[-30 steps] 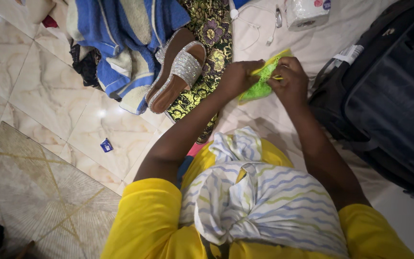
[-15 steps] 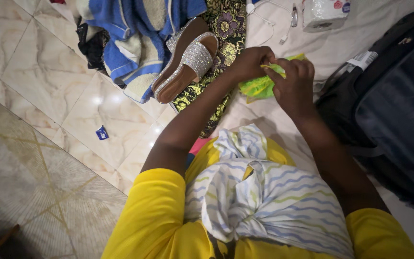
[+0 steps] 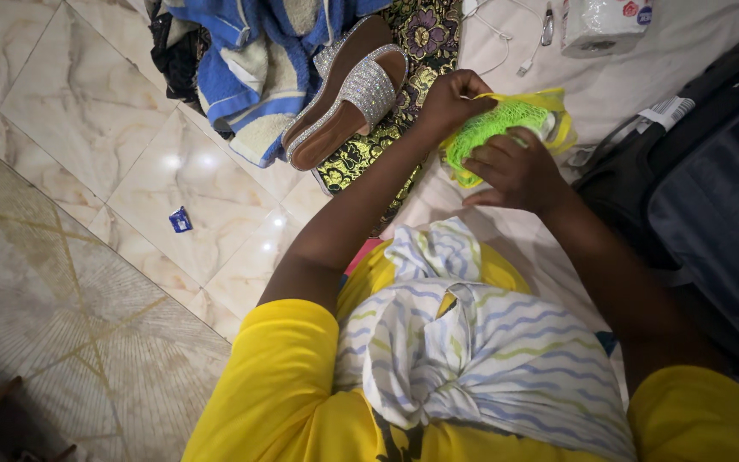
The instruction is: The person opens a suitcase and places several small items into a yellow mesh bag, including a tube, a small bottle, and a green mesh net. The person then places the filled yellow bag into the suitcase.
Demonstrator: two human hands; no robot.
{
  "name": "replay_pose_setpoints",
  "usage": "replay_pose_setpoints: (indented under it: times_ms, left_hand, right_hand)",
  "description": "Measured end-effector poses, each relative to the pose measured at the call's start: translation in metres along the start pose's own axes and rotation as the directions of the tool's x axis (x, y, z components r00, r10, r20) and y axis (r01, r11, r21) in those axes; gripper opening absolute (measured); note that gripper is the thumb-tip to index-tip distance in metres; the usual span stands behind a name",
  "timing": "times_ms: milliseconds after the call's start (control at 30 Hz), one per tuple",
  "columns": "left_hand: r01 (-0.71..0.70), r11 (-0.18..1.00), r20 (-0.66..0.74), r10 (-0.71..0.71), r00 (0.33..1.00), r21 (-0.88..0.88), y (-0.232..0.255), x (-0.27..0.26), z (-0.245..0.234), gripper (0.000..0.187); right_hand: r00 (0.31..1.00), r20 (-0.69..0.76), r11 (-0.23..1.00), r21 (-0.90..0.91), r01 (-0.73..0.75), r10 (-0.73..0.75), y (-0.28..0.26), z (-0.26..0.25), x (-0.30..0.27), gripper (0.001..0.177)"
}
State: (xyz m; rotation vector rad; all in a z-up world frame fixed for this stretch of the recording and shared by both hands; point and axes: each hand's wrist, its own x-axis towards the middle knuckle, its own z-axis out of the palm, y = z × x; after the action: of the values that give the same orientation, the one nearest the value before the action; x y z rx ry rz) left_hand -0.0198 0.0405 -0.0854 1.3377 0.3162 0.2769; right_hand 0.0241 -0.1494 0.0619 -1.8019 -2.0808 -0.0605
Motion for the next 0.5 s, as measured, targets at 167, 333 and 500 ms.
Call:
replay_pose_setpoints:
  times_ms: [167, 333, 500]
  left_hand:
    - [0.031, 0.986, 0.014, -0.034, 0.999, 0.162, 0.02, -0.003, 0.005, 0.014]
    - [-0.084, 0.987, -0.032, 0.089, 0.996, 0.135, 0.035, 0.002, 0.009, 0.013]
    - [-0.136, 0.942, 0.051, 0.126, 0.991, 0.307, 0.047, -0.001, 0.011, 0.013]
  right_hand:
    - [0.956, 0.221, 0.977, 0.045, -0.207, 0.193, 0.008, 0.007, 0.003, 0.029]
    - [0.93, 0.263, 0.964, 0.006, -0.267, 0.256, 0.014, 0.015, -0.004, 0.026]
    - [0.893, 0.364, 0.96, -0.187, -0.207, 0.263, 0.028, 0.034, 0.002, 0.034]
